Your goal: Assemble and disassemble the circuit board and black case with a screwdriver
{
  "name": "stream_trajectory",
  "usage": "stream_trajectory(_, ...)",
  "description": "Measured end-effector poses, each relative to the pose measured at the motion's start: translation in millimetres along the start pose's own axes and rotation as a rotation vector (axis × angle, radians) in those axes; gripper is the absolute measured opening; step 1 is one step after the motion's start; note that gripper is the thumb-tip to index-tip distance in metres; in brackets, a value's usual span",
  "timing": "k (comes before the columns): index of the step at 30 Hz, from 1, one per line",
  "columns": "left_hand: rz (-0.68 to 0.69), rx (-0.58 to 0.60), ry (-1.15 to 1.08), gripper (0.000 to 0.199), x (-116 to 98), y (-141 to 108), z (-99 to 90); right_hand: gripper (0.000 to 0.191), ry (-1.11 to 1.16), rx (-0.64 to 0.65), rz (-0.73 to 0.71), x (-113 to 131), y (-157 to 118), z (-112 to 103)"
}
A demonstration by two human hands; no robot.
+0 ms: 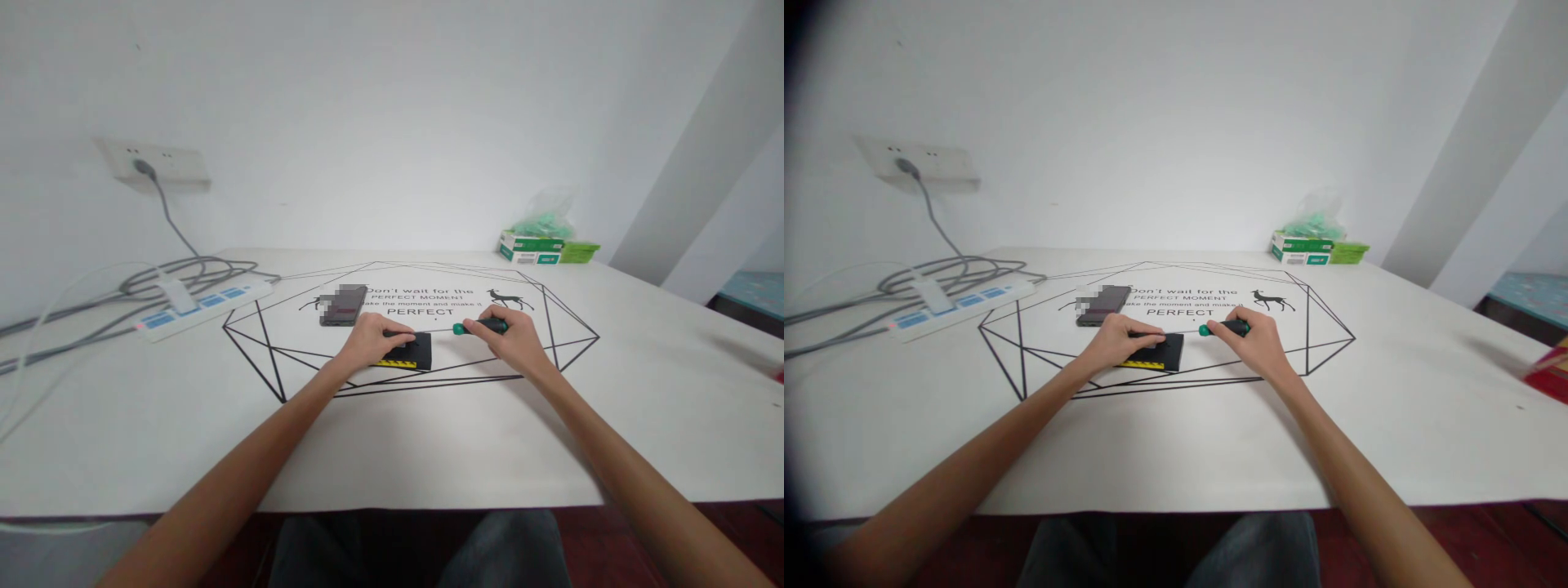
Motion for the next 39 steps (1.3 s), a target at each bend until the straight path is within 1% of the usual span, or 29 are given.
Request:
stream_trajectory(5, 0.005, 0.007, -0.013, 0.015, -1, 0, 0.6, 0.041, 0.018, 0.014, -0.020, 0, 0, 1)
stream_trajectory(9, -0.006, 0.016, -0.018, 0.017, -2, -1, 0.1, 0.038, 0.056, 0.061, -0.039, -1, 2, 3)
stream_trajectory(14, -0.013, 0.024, -0.036, 0.019, -2, -3, 0.1, 0.038, 0.130, 0.137, -0.006, -5, 3, 8)
stream_trajectory(18, -0.017, 0.032, -0.041, 0.020, 0, -4, 1.5, 0.038, 0.107, 0.146, -0.009, -6, 2, 11)
stream_trajectory(23, -0.011, 0.048, -0.003, 0.022, 4, -1, 3.5, 0.038, 0.113, 0.165, 0.042, -7, 0, 14)
stream_trajectory(25, -0.014, 0.057, 0.015, 0.030, 5, -1, 3.5, 0.039, 0.116, 0.152, 0.046, -6, 0, 12)
stream_trajectory(27, -0.026, 0.077, 0.017, 0.042, 5, -1, 3.3, 0.040, 0.111, 0.136, 0.050, -5, 1, 9)
stream_trajectory(30, -0.031, 0.151, 0.019, 0.053, 2, -3, 5.2, 0.041, 0.100, 0.122, 0.059, -6, 2, 5)
stream_trajectory(32, -0.010, 0.219, 0.044, 0.059, -2, -5, 8.2, 0.042, 0.104, 0.108, 0.065, -7, 4, 1)
stream_trajectory(34, 0.025, 0.277, 0.094, 0.071, -6, -8, 11.7, 0.041, 0.115, 0.091, 0.076, -10, 6, -3)
stream_trajectory(36, 0.068, 0.304, 0.154, 0.081, -9, -10, 14.6, 0.041, 0.124, 0.064, 0.089, -14, 7, -7)
stream_trajectory(37, 0.088, 0.307, 0.177, 0.083, -10, -11, 15.7, 0.042, 0.126, 0.049, 0.092, -15, 8, -10)
stream_trajectory(39, 0.115, 0.301, 0.192, 0.078, -12, -11, 16.4, 0.044, 0.133, 0.017, 0.093, -18, 9, -16)
Point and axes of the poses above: each hand's wrist, its own y-axis towards the middle knuckle, its own z-axis out of the palm, x = y × z, the point moved 7 cm from there along y, towards the middle knuckle, and after that the axes turned 3 degrees about z, right-handed, at the moved point
